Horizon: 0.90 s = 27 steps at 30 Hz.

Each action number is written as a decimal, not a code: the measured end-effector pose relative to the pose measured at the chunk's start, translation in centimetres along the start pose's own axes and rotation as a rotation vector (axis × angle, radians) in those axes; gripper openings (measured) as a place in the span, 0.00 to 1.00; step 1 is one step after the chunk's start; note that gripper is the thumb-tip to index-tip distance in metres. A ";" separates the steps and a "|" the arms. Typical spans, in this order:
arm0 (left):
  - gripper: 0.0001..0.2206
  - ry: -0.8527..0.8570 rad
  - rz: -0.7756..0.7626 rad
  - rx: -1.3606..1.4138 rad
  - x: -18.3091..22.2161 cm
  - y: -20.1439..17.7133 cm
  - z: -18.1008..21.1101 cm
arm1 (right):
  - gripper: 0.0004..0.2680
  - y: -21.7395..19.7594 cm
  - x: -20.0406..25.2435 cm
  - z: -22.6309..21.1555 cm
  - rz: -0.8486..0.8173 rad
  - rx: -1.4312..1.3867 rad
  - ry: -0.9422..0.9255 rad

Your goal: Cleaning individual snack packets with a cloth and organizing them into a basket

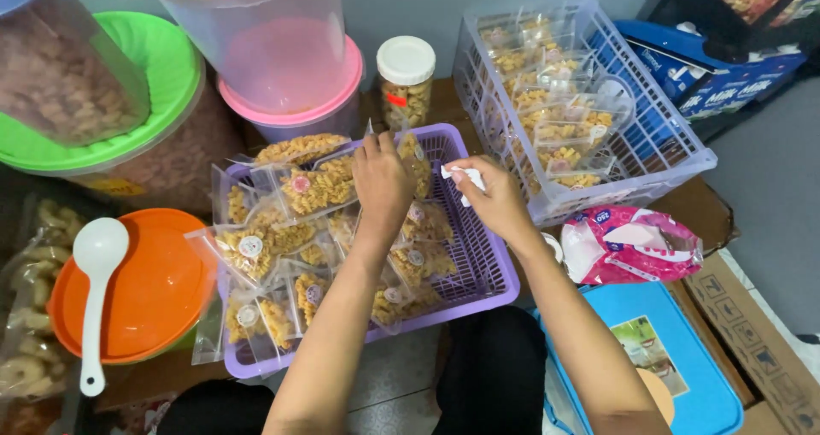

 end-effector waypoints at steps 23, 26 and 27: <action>0.05 -0.178 -0.440 0.542 0.7 -5.8 -1.0 | 0.14 2.3 -0.3 2.8 0.165 -0.185 0.253; 0.05 -0.233 -0.391 0.652 0.6 -9.0 -2.1 | 0.18 0.8 -0.2 0.0 0.180 -0.148 0.182; 0.05 -0.258 -0.375 0.713 0.7 -10.2 -2.5 | 0.19 0.3 -0.1 -0.7 0.176 -0.124 0.162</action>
Point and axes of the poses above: each hand's wrist, its own x-axis away from the middle knuckle, its own y-axis out of the palm, z = x × y, the point moved 6 cm from there along -x, towards the middle knuckle, and after that the axes turned 14 degrees about -x, right-handed, at the moved point
